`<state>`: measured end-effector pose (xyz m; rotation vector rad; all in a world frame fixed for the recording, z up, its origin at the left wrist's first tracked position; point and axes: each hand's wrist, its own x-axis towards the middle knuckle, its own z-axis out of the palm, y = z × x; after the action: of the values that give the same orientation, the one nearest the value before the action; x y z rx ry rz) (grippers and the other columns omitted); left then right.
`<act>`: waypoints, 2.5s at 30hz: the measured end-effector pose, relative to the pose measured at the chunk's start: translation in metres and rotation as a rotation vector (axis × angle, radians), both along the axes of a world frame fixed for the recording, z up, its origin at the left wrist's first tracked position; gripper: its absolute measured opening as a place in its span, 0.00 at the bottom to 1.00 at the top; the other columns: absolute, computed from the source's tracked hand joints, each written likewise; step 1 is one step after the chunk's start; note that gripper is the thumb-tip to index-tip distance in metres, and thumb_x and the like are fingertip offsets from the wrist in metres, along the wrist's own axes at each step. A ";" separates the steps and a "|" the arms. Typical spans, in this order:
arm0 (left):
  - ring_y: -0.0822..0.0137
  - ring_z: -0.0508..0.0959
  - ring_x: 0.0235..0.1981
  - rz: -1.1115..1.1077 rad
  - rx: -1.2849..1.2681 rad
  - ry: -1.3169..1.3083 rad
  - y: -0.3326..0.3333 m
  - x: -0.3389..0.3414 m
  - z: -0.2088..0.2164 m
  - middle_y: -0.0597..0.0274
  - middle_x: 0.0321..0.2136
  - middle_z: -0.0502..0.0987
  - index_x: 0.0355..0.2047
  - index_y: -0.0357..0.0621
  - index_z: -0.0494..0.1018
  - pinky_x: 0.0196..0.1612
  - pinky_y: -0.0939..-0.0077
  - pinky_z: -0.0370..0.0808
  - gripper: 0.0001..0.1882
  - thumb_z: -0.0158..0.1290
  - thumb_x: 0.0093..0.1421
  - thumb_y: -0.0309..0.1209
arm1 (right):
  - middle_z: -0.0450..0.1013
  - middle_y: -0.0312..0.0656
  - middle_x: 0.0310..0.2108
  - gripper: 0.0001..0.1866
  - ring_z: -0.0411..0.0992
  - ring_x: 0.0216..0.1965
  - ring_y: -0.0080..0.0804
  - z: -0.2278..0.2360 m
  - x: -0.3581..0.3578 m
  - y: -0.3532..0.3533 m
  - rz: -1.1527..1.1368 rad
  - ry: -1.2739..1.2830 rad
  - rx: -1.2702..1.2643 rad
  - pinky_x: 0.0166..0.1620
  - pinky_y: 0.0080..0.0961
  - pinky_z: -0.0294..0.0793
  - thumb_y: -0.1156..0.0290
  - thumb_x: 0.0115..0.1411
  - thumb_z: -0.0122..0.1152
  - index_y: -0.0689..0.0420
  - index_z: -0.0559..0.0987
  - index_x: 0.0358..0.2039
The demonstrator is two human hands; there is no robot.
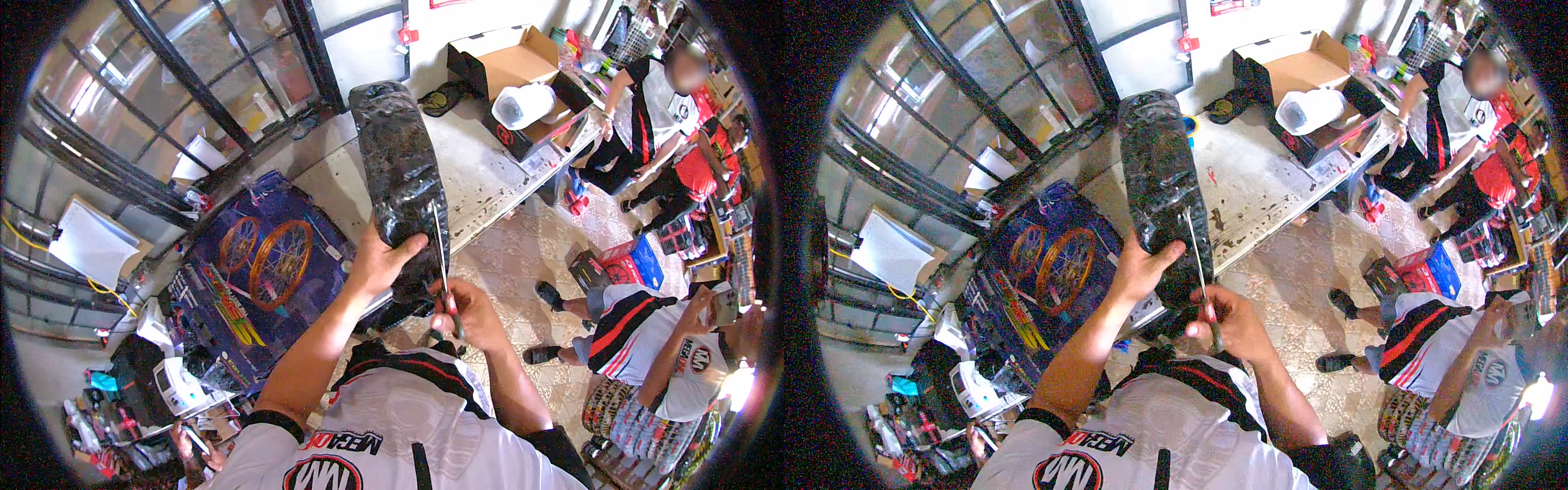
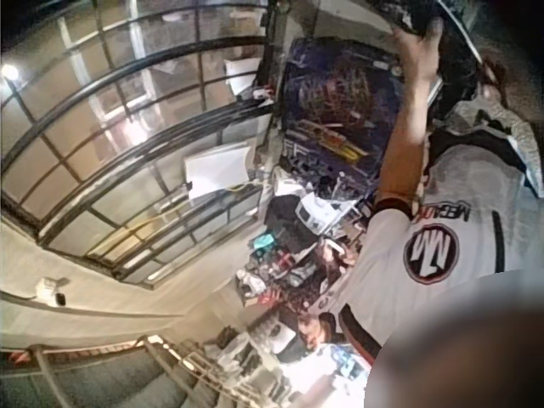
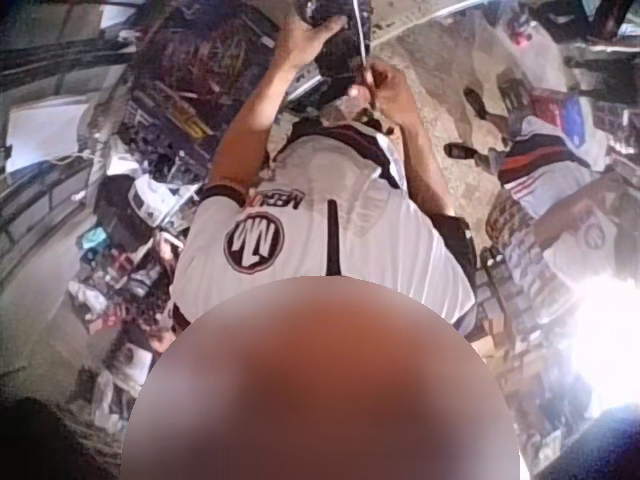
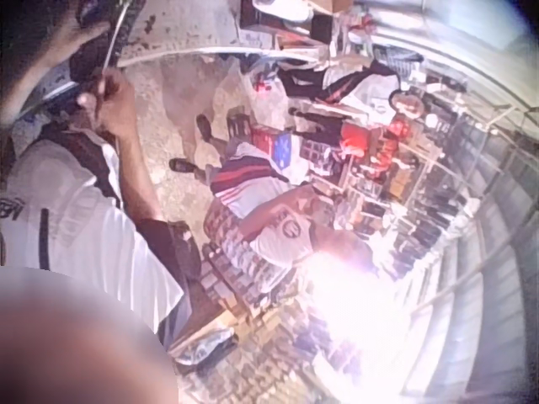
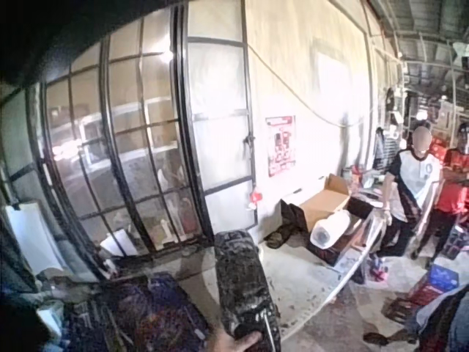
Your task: The person uses scissors to cut open a cardboard box containing bicycle wheels and then cuts open a black plastic-wrapped package. The box is opened and set aside, and the wrapped item is cut along its length to expose the contents.
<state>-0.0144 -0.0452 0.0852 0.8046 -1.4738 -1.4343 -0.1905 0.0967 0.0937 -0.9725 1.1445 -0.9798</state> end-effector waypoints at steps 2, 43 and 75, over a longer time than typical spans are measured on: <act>0.69 0.77 0.50 -0.027 0.017 -0.069 0.007 -0.002 -0.002 0.59 0.50 0.79 0.62 0.38 0.66 0.57 0.69 0.73 0.33 0.68 0.60 0.34 | 0.73 0.29 0.31 0.32 0.69 0.34 0.19 0.007 -0.001 -0.018 -0.029 -0.009 -0.052 0.39 0.21 0.71 0.57 0.50 0.83 0.59 0.78 0.50; 0.37 0.74 0.59 0.450 -0.359 -0.597 0.008 -0.016 0.045 0.33 0.62 0.69 0.67 0.35 0.59 0.60 0.55 0.71 0.29 0.48 0.66 0.22 | 0.75 0.35 0.33 0.21 0.72 0.33 0.20 0.008 -0.009 -0.128 -0.480 -0.127 -0.283 0.33 0.19 0.71 0.78 0.55 0.69 0.54 0.72 0.47; 0.54 0.69 0.64 0.330 -0.330 -0.283 0.021 -0.012 0.013 0.42 0.64 0.67 0.72 0.42 0.54 0.67 0.60 0.65 0.41 0.58 0.60 0.25 | 0.72 0.29 0.31 0.29 0.69 0.31 0.18 0.017 0.008 -0.044 -0.091 0.001 -0.120 0.34 0.19 0.70 0.60 0.49 0.84 0.60 0.77 0.45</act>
<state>-0.0266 -0.0245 0.0987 1.0128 -1.6426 -0.8303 -0.1820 0.0531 0.1102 -1.0235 1.1495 -1.1311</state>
